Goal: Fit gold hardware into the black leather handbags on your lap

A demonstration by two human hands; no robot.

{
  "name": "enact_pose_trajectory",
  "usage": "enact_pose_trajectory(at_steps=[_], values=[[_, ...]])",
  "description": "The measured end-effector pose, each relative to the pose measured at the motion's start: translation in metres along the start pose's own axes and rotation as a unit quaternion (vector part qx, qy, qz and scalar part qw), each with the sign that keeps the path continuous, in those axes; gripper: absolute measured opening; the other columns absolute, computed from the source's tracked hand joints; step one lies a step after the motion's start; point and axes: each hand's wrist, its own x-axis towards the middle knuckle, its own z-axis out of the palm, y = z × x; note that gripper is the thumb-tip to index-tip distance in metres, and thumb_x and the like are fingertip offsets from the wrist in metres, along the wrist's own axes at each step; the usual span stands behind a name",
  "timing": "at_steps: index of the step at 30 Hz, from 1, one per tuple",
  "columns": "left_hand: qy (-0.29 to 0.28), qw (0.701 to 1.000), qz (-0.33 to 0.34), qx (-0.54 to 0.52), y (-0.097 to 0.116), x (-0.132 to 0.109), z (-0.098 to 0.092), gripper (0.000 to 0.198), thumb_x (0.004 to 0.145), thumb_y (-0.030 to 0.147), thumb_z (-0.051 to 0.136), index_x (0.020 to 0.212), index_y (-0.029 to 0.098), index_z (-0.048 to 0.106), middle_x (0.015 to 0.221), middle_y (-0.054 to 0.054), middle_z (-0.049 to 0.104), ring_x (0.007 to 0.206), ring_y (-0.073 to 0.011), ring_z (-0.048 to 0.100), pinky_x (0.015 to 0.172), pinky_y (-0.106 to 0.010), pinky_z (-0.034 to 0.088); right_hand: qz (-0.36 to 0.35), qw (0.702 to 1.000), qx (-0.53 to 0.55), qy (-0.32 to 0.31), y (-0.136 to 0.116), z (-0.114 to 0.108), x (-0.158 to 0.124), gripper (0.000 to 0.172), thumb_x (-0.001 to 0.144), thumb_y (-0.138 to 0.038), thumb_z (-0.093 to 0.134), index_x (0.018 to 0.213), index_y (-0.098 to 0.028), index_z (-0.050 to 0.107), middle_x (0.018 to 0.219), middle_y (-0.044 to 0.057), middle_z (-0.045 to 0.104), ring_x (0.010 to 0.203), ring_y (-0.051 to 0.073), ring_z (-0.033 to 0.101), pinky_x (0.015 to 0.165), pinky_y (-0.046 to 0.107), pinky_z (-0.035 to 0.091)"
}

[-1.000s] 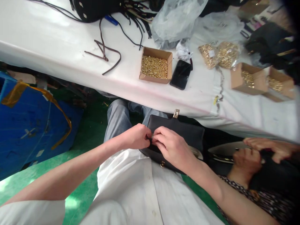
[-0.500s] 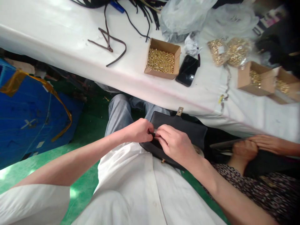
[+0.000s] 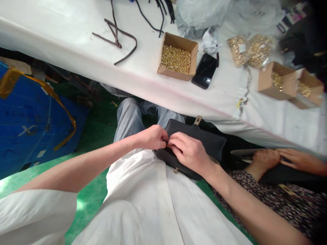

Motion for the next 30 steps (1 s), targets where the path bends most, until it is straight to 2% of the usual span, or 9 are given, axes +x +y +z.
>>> enact_pose_trajectory(at_steps=[5,11,16,26,30], values=[[-0.008,1.000,-0.013,-0.024,-0.009,0.003,0.003,0.012,0.079,0.018,0.066,0.079,0.013,0.077,0.068,0.001,0.067,0.065,-0.0155,0.062,0.054,-0.023,0.039,-0.025,1.000,0.010,-0.016,0.004,0.000,0.001,0.020,0.114,-0.018,0.057,0.110,-0.022,0.076,0.125,0.008,0.074,0.110,0.025,0.071,0.096,0.042,0.059],[-0.021,0.997,-0.036,-0.066,-0.014,0.004,0.005,0.019,0.079,0.019,0.064,0.086,0.013,0.081,0.069,-0.001,0.072,0.065,-0.0191,0.071,0.053,-0.022,0.047,-0.004,1.000,-0.012,-0.005,0.003,0.007,-0.004,0.019,0.113,-0.018,0.058,0.111,-0.021,0.077,0.125,0.008,0.073,0.109,0.024,0.072,0.097,0.043,0.059],[-0.030,0.996,-0.044,-0.078,-0.015,0.006,0.007,0.022,0.079,0.018,0.066,0.092,0.012,0.084,0.070,-0.002,0.074,0.067,-0.0198,0.074,0.054,-0.021,0.049,0.009,1.000,0.008,0.019,0.003,0.008,-0.009,0.018,0.111,-0.017,0.061,0.114,-0.023,0.078,0.125,0.007,0.076,0.108,0.024,0.074,0.096,0.041,0.060],[-0.029,0.994,-0.043,-0.095,-0.024,0.004,0.010,0.023,0.079,0.018,0.066,0.092,0.012,0.084,0.073,-0.003,0.076,0.067,-0.0203,0.074,0.054,-0.022,0.050,0.006,1.000,-0.022,-0.005,0.001,0.008,-0.005,0.020,0.113,-0.019,0.060,0.109,-0.024,0.079,0.127,0.006,0.075,0.107,0.023,0.074,0.093,0.039,0.058],[-0.028,0.994,-0.059,-0.090,-0.019,0.003,0.008,0.022,0.078,0.016,0.066,0.090,0.012,0.084,0.073,-0.002,0.075,0.068,-0.0194,0.073,0.055,-0.022,0.048,0.017,0.999,-0.029,-0.001,0.001,0.011,-0.005,0.019,0.112,-0.020,0.061,0.111,-0.025,0.079,0.128,0.005,0.074,0.107,0.023,0.074,0.090,0.039,0.058]])
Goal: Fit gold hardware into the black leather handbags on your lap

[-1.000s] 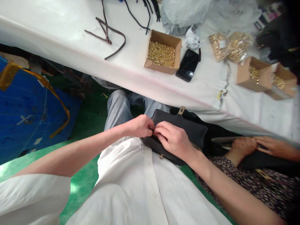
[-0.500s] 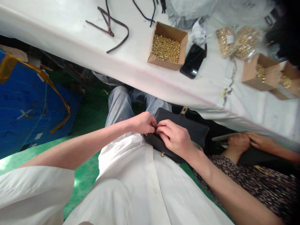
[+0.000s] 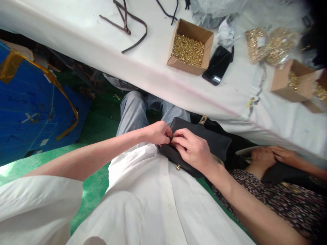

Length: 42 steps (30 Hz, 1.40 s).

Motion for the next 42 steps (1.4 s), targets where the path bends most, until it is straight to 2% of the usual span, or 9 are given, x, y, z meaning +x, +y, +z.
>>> enact_pose_trajectory(at_steps=[5,14,26,30,42], values=[[0.004,1.000,0.005,0.025,0.008,-0.001,-0.001,0.019,0.077,0.014,0.066,0.087,0.012,0.082,0.070,-0.002,0.073,0.066,-0.0186,0.071,0.052,-0.022,0.043,0.018,0.999,0.025,0.020,0.001,0.003,-0.004,0.016,0.111,-0.018,0.064,0.110,-0.025,0.078,0.127,0.004,0.076,0.105,0.022,0.075,0.092,0.039,0.059],[-0.011,1.000,0.004,0.012,0.002,-0.001,0.000,0.021,0.078,0.016,0.067,0.094,0.013,0.081,0.071,-0.001,0.074,0.066,-0.0188,0.072,0.054,-0.022,0.047,0.007,0.996,0.070,0.046,0.005,0.005,-0.005,0.008,0.105,-0.016,0.071,0.102,-0.023,0.069,0.116,0.003,0.077,0.101,0.021,0.075,0.088,0.037,0.058],[-0.041,0.998,0.017,0.045,0.001,-0.002,-0.004,0.019,0.081,0.016,0.064,0.091,0.014,0.080,0.072,-0.001,0.072,0.066,-0.0170,0.067,0.054,-0.023,0.043,0.039,0.997,0.072,0.012,0.000,0.001,-0.002,0.011,0.104,-0.015,0.070,0.100,-0.025,0.070,0.116,0.002,0.078,0.098,0.021,0.074,0.088,0.036,0.055],[-0.045,0.998,0.016,0.045,0.002,-0.002,-0.006,0.022,0.081,0.016,0.063,0.093,0.014,0.081,0.074,-0.002,0.072,0.070,-0.0178,0.067,0.058,-0.023,0.045,0.049,0.996,0.077,0.010,-0.004,-0.002,0.001,0.011,0.103,-0.015,0.070,0.099,-0.025,0.072,0.116,0.002,0.078,0.098,0.021,0.074,0.086,0.035,0.054],[-0.060,0.994,0.024,0.087,0.018,-0.008,-0.009,0.030,0.081,0.009,0.056,0.094,0.013,0.083,0.085,-0.003,0.077,0.079,-0.0179,0.069,0.067,-0.024,0.049,0.096,0.992,0.081,-0.001,-0.012,-0.003,0.002,0.011,0.100,-0.018,0.076,0.097,-0.025,0.068,0.112,0.000,0.076,0.096,0.021,0.071,0.087,0.036,0.052]])
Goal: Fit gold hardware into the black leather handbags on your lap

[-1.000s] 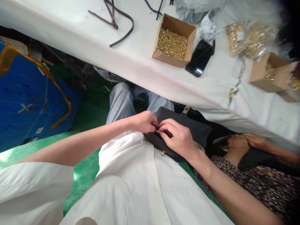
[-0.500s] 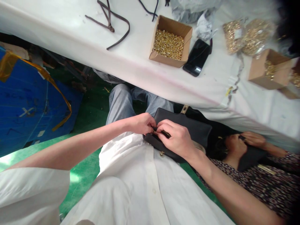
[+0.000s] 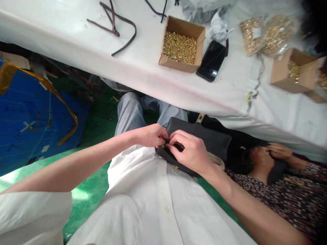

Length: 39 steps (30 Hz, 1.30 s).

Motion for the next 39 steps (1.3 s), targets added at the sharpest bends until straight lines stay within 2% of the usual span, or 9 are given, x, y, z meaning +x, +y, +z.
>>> enact_pose_trajectory(at_steps=[4,12,19,24,29,31,35,37,39], values=[[0.013,1.000,0.005,0.023,0.004,0.000,0.000,0.028,0.083,0.007,0.057,0.092,0.013,0.082,0.081,0.000,0.073,0.077,-0.0160,0.064,0.065,-0.025,0.045,0.013,1.000,-0.009,0.004,-0.003,-0.001,0.002,0.013,0.099,-0.017,0.076,0.096,-0.025,0.066,0.110,0.001,0.076,0.095,0.022,0.071,0.086,0.037,0.051],[0.027,0.998,0.013,0.049,0.014,-0.002,-0.001,0.018,0.082,0.006,0.058,0.080,0.014,0.074,0.075,0.001,0.067,0.073,-0.0146,0.056,0.063,-0.027,0.038,0.050,0.999,-0.002,0.019,-0.007,-0.003,0.003,0.022,0.095,-0.017,0.080,0.108,-0.026,0.064,0.104,-0.001,0.076,0.094,0.022,0.072,0.085,0.036,0.051],[0.047,0.998,0.024,0.041,0.020,-0.007,0.001,0.016,0.083,0.007,0.057,0.076,0.015,0.069,0.073,0.002,0.060,0.070,-0.0134,0.049,0.062,-0.028,0.035,0.039,0.999,-0.016,0.021,-0.008,-0.005,0.007,0.018,0.095,-0.016,0.077,0.105,-0.025,0.065,0.104,0.002,0.077,0.093,0.023,0.073,0.083,0.036,0.051],[0.071,0.997,0.005,0.012,0.019,-0.009,0.005,0.012,0.083,0.008,0.060,0.082,0.015,0.070,0.078,0.001,0.064,0.074,-0.0145,0.053,0.064,-0.027,0.038,0.028,1.000,-0.006,0.004,-0.006,-0.009,0.006,0.021,0.096,-0.015,0.079,0.109,-0.026,0.067,0.107,0.001,0.078,0.097,0.023,0.075,0.084,0.036,0.052],[0.021,0.991,-0.023,-0.127,0.021,-0.017,0.004,0.025,0.090,0.015,0.060,0.104,0.015,0.081,0.098,-0.005,0.079,0.091,-0.0211,0.072,0.082,-0.029,0.055,0.039,0.999,0.009,-0.003,-0.007,-0.015,-0.005,0.018,0.100,-0.017,0.080,0.111,-0.025,0.068,0.109,0.000,0.077,0.098,0.022,0.075,0.084,0.036,0.055],[0.026,0.987,-0.041,-0.153,0.024,-0.019,0.005,0.033,0.091,0.014,0.057,0.113,0.015,0.081,0.101,-0.006,0.082,0.095,-0.0228,0.075,0.087,-0.031,0.058,0.037,0.999,0.016,-0.002,-0.008,-0.014,-0.009,0.015,0.103,-0.016,0.076,0.113,-0.024,0.069,0.110,0.001,0.077,0.099,0.022,0.075,0.087,0.036,0.056],[0.078,0.996,-0.015,-0.043,0.031,-0.021,0.014,0.034,0.097,0.009,0.052,0.116,0.015,0.079,0.099,-0.007,0.081,0.092,-0.0219,0.075,0.085,-0.032,0.055,0.041,0.998,0.038,0.007,-0.011,-0.012,-0.010,0.015,0.104,-0.013,0.074,0.115,-0.023,0.071,0.113,0.004,0.076,0.104,0.023,0.074,0.093,0.037,0.057],[0.098,0.994,0.017,0.033,0.033,-0.024,0.020,0.039,0.104,0.010,0.049,0.133,0.018,0.074,0.107,-0.008,0.079,0.094,-0.0224,0.073,0.086,-0.033,0.053,0.049,0.998,0.041,0.013,-0.012,-0.011,-0.010,0.015,0.103,-0.012,0.074,0.113,-0.023,0.072,0.113,0.005,0.076,0.104,0.024,0.074,0.093,0.038,0.058],[0.119,0.988,0.045,0.088,0.033,-0.028,0.025,0.047,0.109,0.014,0.046,0.154,0.020,0.060,0.110,-0.009,0.077,0.097,-0.0239,0.072,0.090,-0.036,0.053,0.044,0.998,0.045,0.013,-0.013,-0.011,-0.010,0.016,0.104,-0.012,0.074,0.116,-0.022,0.073,0.115,0.006,0.076,0.105,0.025,0.074,0.094,0.039,0.058]])
